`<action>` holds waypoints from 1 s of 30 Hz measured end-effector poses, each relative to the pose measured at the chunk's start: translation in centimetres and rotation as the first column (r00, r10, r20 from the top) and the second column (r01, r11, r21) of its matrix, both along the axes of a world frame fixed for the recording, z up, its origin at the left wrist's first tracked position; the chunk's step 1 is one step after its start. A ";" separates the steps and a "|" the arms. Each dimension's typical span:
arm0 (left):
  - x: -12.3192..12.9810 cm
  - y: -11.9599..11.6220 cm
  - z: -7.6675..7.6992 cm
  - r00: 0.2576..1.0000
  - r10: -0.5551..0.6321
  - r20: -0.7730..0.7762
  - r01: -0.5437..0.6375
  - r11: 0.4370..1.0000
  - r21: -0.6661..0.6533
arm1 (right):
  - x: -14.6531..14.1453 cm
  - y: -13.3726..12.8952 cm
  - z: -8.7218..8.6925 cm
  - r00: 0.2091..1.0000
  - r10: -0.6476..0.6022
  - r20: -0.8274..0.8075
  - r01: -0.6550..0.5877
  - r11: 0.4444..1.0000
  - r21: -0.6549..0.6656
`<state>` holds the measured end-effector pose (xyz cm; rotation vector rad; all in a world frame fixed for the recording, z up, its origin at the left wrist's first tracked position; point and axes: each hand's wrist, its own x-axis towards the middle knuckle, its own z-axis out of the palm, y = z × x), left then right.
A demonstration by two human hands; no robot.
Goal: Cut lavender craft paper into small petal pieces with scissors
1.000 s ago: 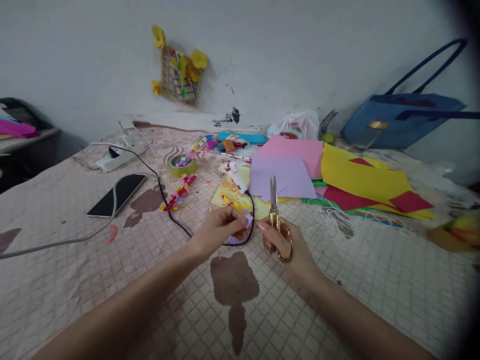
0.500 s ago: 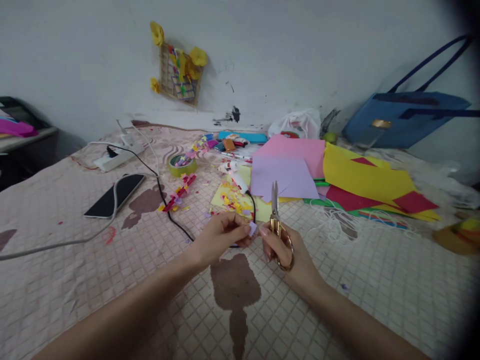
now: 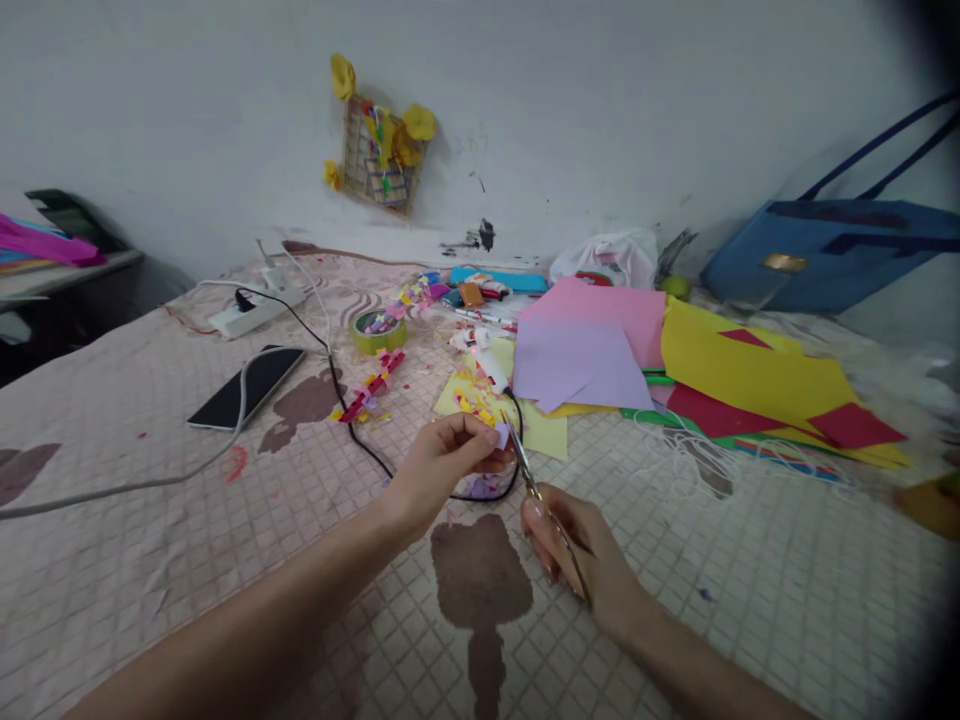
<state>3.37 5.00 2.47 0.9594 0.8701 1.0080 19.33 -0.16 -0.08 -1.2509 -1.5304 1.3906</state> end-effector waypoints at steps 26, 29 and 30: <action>0.4 -0.3 0.1 0.997 0.060 0.044 -0.059 0.998 -0.020 | 0.2 0.1 -0.3 0.988 -0.007 0.157 -0.012 0.993 0.117; 0.4 -0.3 0.0 0.997 0.057 0.050 -0.056 0.998 -0.017 | 0.2 0.1 -0.4 0.987 -0.008 0.163 -0.012 0.993 0.121; 0.3 -0.3 0.0 0.997 0.054 0.052 -0.054 0.998 -0.016 | 0.2 0.1 -0.4 0.986 -0.007 0.165 -0.013 0.992 0.122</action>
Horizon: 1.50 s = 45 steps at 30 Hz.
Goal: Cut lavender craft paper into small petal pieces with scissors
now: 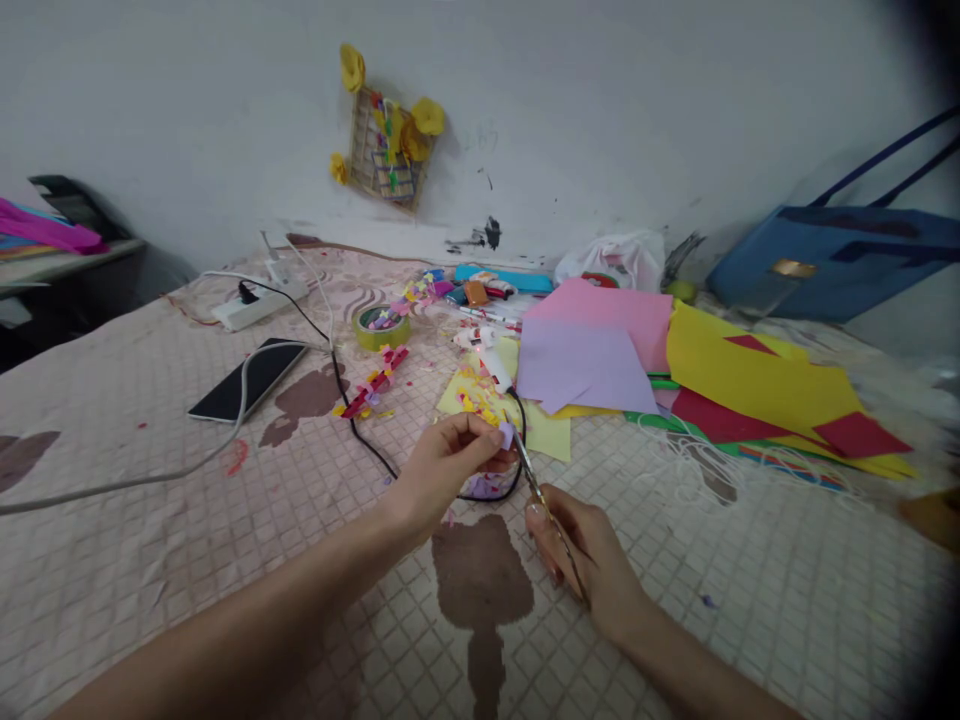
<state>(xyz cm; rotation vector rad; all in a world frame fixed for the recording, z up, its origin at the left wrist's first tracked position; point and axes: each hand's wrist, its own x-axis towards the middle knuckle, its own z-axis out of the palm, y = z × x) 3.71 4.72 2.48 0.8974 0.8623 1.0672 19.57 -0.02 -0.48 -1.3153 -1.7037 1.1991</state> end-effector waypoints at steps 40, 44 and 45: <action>-2.0 1.6 0.6 0.967 -0.195 -0.161 0.212 0.973 0.096 | 0.2 -0.2 0.4 1.000 0.011 0.014 -0.011 1.000 0.004; -2.1 1.7 0.8 0.970 -0.199 -0.141 0.214 0.972 0.098 | 0.3 -0.1 0.4 1.000 0.007 -0.008 -0.007 1.000 -0.020; -2.0 1.6 0.8 0.972 -0.200 -0.126 0.212 0.973 0.092 | 0.3 -0.2 0.4 0.999 0.007 -0.042 -0.010 0.998 -0.055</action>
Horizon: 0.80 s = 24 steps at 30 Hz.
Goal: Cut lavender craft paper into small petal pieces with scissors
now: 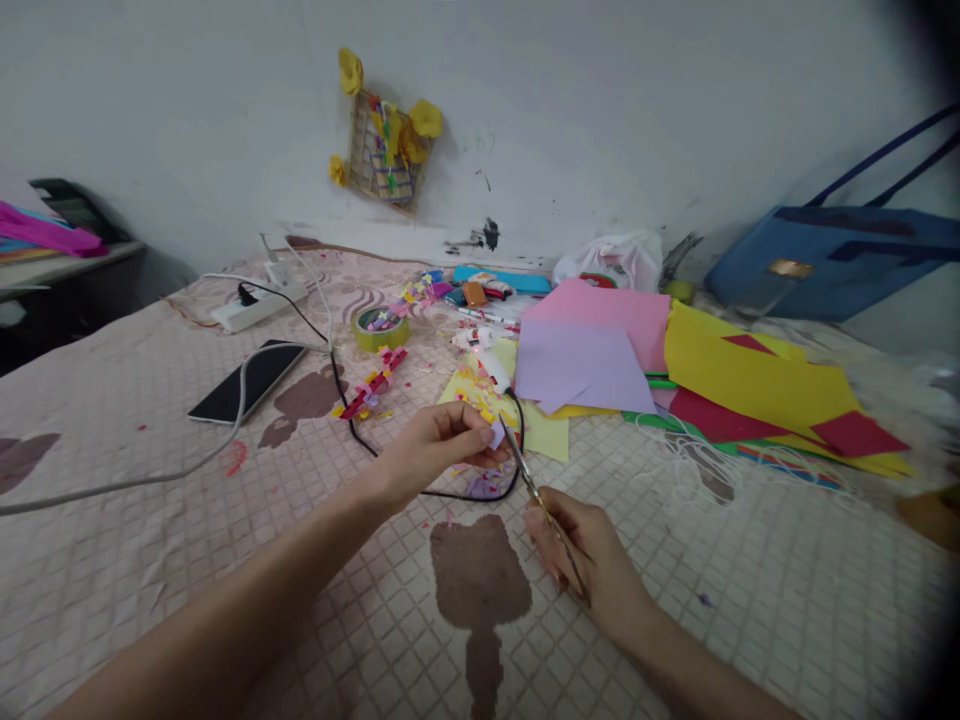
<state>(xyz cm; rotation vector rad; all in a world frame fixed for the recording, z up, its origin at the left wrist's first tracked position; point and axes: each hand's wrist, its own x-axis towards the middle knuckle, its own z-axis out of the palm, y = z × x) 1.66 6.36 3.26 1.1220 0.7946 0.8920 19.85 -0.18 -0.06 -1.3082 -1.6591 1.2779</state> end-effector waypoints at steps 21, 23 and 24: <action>2.3 -2.0 -0.7 0.965 0.230 0.128 -0.211 0.967 -0.143 | -0.8 -0.2 0.3 0.999 -0.037 -0.017 0.038 0.999 0.029; 2.4 -2.0 -0.7 0.963 0.237 0.132 -0.217 0.965 -0.147 | -0.8 -0.3 0.2 0.999 -0.040 -0.006 0.040 0.999 0.024; 2.4 -2.0 -0.7 0.962 0.238 0.133 -0.218 0.964 -0.149 | -0.8 -0.3 0.2 0.999 -0.042 0.001 0.042 0.999 0.021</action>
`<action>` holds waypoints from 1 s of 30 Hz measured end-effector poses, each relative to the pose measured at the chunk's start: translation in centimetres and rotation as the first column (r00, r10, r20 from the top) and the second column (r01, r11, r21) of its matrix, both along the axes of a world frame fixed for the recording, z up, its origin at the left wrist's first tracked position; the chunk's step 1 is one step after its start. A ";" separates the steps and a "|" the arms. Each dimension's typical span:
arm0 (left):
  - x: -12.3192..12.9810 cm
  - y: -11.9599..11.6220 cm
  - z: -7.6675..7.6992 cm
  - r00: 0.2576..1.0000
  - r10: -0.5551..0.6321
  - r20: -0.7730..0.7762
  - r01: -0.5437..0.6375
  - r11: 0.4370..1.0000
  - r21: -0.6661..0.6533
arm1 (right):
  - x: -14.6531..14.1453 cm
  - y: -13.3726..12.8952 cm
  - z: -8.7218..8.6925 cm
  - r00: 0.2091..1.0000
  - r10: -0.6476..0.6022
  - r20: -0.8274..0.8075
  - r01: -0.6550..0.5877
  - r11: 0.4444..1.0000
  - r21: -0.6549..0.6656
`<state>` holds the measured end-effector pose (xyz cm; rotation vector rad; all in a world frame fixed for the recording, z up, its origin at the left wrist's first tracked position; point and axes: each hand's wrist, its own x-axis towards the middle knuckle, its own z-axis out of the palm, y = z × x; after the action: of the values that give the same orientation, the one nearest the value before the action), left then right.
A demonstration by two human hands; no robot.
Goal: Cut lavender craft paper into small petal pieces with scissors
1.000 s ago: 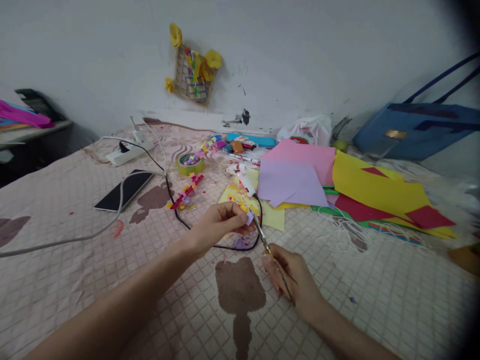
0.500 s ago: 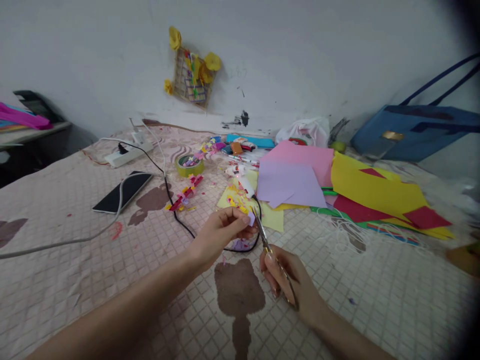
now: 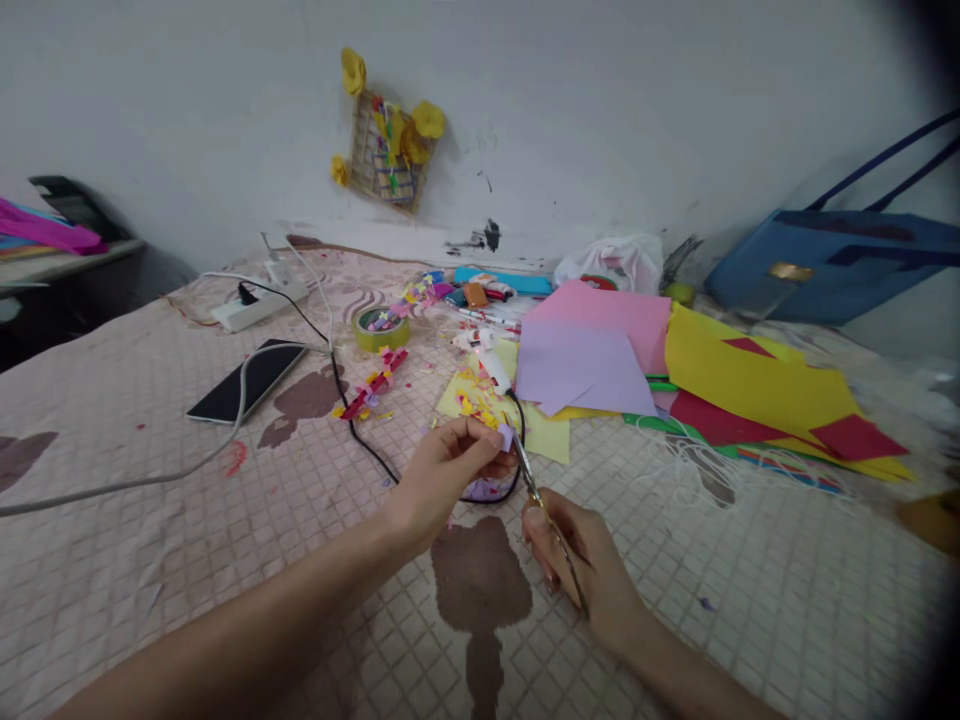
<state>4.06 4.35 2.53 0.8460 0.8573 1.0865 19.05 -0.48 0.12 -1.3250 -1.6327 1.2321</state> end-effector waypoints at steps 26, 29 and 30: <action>0.3 -0.3 0.2 0.999 0.044 0.021 -0.044 0.999 -0.009 | -0.1 0.0 -0.1 1.000 -0.006 0.019 0.005 1.000 0.017; 0.3 -0.4 0.2 0.999 0.038 0.024 -0.038 0.999 -0.006 | 0.0 0.0 -0.1 1.000 -0.012 0.017 0.011 1.000 0.010; 0.3 -0.4 0.2 0.999 0.038 0.025 -0.038 0.999 -0.004 | 0.0 0.0 -0.1 1.000 -0.012 0.021 0.012 1.000 0.012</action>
<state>4.35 3.97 2.74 0.8149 0.8569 1.1260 19.04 -0.52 0.06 -1.3428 -1.6420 1.2033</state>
